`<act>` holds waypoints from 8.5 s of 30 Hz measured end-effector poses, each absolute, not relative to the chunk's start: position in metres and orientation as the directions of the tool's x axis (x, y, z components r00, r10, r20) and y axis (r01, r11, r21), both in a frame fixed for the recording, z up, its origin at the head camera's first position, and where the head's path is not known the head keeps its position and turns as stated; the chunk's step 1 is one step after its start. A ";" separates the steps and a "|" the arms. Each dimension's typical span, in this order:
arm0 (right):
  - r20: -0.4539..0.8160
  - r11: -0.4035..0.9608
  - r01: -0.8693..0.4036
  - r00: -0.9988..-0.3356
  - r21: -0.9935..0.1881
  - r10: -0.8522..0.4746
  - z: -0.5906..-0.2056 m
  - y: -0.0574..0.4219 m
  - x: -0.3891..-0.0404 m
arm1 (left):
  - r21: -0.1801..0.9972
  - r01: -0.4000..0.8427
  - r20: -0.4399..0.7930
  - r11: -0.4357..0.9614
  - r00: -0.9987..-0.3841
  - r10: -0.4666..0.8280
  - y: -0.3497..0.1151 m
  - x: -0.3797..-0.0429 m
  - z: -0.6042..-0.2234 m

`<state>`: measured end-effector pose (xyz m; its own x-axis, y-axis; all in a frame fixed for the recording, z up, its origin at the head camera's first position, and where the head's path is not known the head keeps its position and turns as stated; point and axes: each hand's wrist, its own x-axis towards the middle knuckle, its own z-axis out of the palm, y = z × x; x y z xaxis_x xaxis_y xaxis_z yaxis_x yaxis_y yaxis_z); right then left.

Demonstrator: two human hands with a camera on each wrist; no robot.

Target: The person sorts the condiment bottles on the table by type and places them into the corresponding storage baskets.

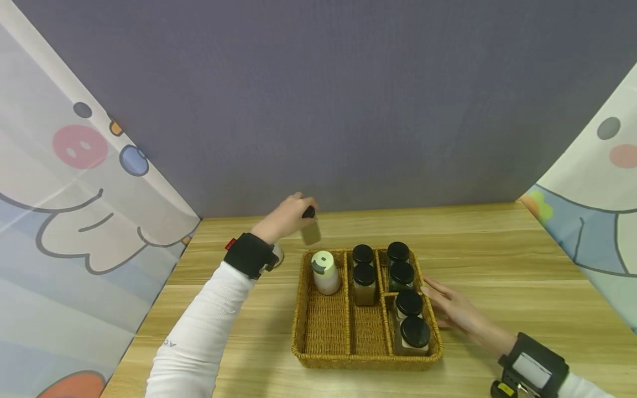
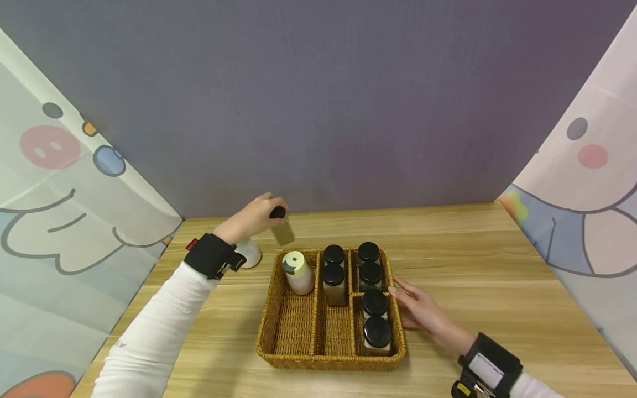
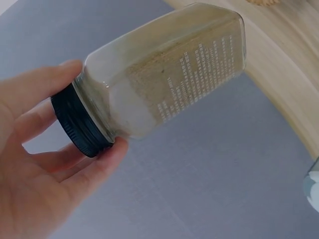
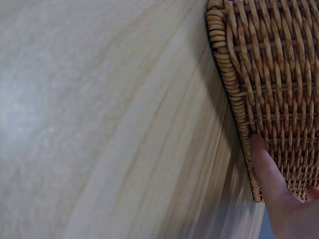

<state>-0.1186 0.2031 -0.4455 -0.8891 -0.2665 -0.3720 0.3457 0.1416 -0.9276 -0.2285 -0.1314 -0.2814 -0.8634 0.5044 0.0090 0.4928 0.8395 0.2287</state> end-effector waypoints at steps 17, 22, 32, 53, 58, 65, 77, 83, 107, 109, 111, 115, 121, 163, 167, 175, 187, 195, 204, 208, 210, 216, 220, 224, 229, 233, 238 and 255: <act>-0.358 0.130 0.334 -0.889 -0.933 -0.284 -0.447 0.202 -0.121 | 0.221 0.521 -0.024 0.824 -0.842 0.538 -0.111 -0.215 -0.268; -0.355 0.130 0.331 -0.890 -0.935 -0.287 -0.447 0.201 -0.120 | 0.193 0.567 -0.007 0.801 -0.816 0.579 -0.106 -0.210 -0.265; -0.360 0.129 0.336 -0.888 -0.933 -0.287 -0.446 0.201 -0.121 | 0.186 0.608 0.006 0.772 -0.787 0.618 -0.096 -0.201 -0.258; -0.357 0.129 0.333 -0.889 -0.934 -0.286 -0.445 0.203 -0.118 | 0.186 0.670 -0.006 0.719 -0.730 0.683 -0.082 -0.179 -0.251; -0.356 0.132 0.332 -0.888 -0.934 -0.291 -0.446 0.203 -0.118 | 0.198 0.689 -0.002 0.697 -0.711 0.703 -0.081 -0.173 -0.252; -0.344 0.120 0.323 -0.889 -0.939 -0.304 -0.447 0.204 -0.117 | 0.220 0.725 0.012 0.653 -0.671 0.741 -0.079 -0.163 -0.251; -0.368 0.142 0.341 -0.887 -0.929 -0.279 -0.445 0.203 -0.118 | 0.177 0.825 0.087 0.537 -0.557 0.826 -0.076 -0.149 -0.253; -0.360 0.133 0.336 -0.891 -0.932 -0.275 -0.445 0.202 -0.118 | 0.127 0.843 0.110 0.522 -0.535 0.838 -0.074 -0.144 -0.255; -0.339 0.111 0.320 -0.896 -0.941 -0.287 -0.446 0.202 -0.117 | -0.021 0.903 0.158 0.429 -0.421 0.893 -0.071 -0.122 -0.265; -0.337 0.110 0.319 -0.896 -0.941 -0.289 -0.446 0.202 -0.117 | -0.034 0.908 0.172 0.417 -0.406 0.898 -0.071 -0.121 -0.267; -0.336 0.108 0.318 -0.896 -0.942 -0.290 -0.446 0.203 -0.117 | -0.035 0.909 0.171 0.415 -0.404 0.899 -0.070 -0.119 -0.268; -0.337 0.109 0.319 -0.897 -0.941 -0.287 -0.447 0.203 -0.117 | -0.041 0.902 0.140 0.429 -0.420 0.897 -0.068 -0.116 -0.269; -0.334 0.103 0.318 -0.896 -0.943 -0.294 -0.446 0.202 -0.117 | -0.047 0.892 0.081 0.449 -0.445 0.892 -0.065 -0.113 -0.273; -0.351 0.124 0.328 -0.891 -0.936 -0.288 -0.446 0.203 -0.117 | -0.042 0.891 0.012 0.452 -0.452 0.892 -0.058 -0.110 -0.328; -0.352 0.127 0.328 -0.891 -0.936 -0.286 -0.446 0.203 -0.117 | -0.033 0.893 0.002 0.449 -0.449 0.893 -0.057 -0.112 -0.332; -0.358 0.131 0.333 -0.888 -0.934 -0.289 -0.445 0.203 -0.117 | -0.005 0.883 -0.044 0.469 -0.469 0.882 -0.056 -0.116 -0.340; -0.358 0.126 0.335 -0.890 -0.934 -0.284 -0.445 0.203 -0.117 | -0.058 0.882 -0.077 0.468 -0.471 0.879 -0.052 -0.116 -0.344; -0.348 0.119 0.327 -0.894 -0.937 -0.284 -0.445 0.203 -0.117 | -0.050 0.883 -0.076 0.466 -0.468 0.880 -0.051 -0.118 -0.351; -0.351 0.125 0.329 -0.890 -0.936 -0.290 -0.445 0.203 -0.117 | -0.058 0.880 -0.070 0.471 -0.474 0.878 -0.050 -0.120 -0.355; -0.348 0.127 0.324 -0.893 -0.937 -0.286 -0.446 0.203 -0.117 | -0.063 0.873 -0.075 0.483 -0.487 0.870 -0.050 -0.119 -0.355; -0.347 0.129 0.323 -0.894 -0.938 -0.283 -0.446 0.203 -0.117 | -0.058 0.870 -0.080 0.489 -0.492 0.867 -0.050 -0.119 -0.355; -0.342 0.124 0.320 -0.895 -0.939 -0.285 -0.446 0.203 -0.118 | -0.059 0.873 -0.078 0.483 -0.487 0.870 -0.051 -0.120 -0.354; -0.346 0.135 0.319 -0.892 -0.938 -0.291 -0.446 0.204 -0.118 | -0.084 0.875 -0.079 0.477 -0.483 0.872 -0.051 -0.121 -0.355; -0.347 0.134 0.321 -0.888 -0.938 -0.301 -0.446 0.205 -0.118 | -0.109 0.877 -0.064 0.467 -0.475 0.877 -0.052 -0.121 -0.356; -0.344 0.126 0.320 -0.887 -0.939 -0.308 -0.447 0.205 -0.118 | -0.130 0.878 -0.040 0.461 -0.469 0.882 -0.053 -0.122 -0.356; -0.350 0.132 0.324 -0.886 -0.937 -0.303 -0.446 0.205 -0.118 | -0.126 0.879 -0.033 0.459 -0.466 0.884 -0.054 -0.121 -0.355; -0.354 0.135 0.327 -0.886 -0.935 -0.299 -0.445 0.204 -0.118 | -0.108 0.883 0.010 0.456 -0.458 0.889 -0.055 -0.120 -0.353; -0.349 0.130 0.325 -0.887 -0.937 -0.302 -0.444 0.204 -0.118 | -0.048 0.892 0.081 0.449 -0.445 0.892 -0.069 -0.120 -0.333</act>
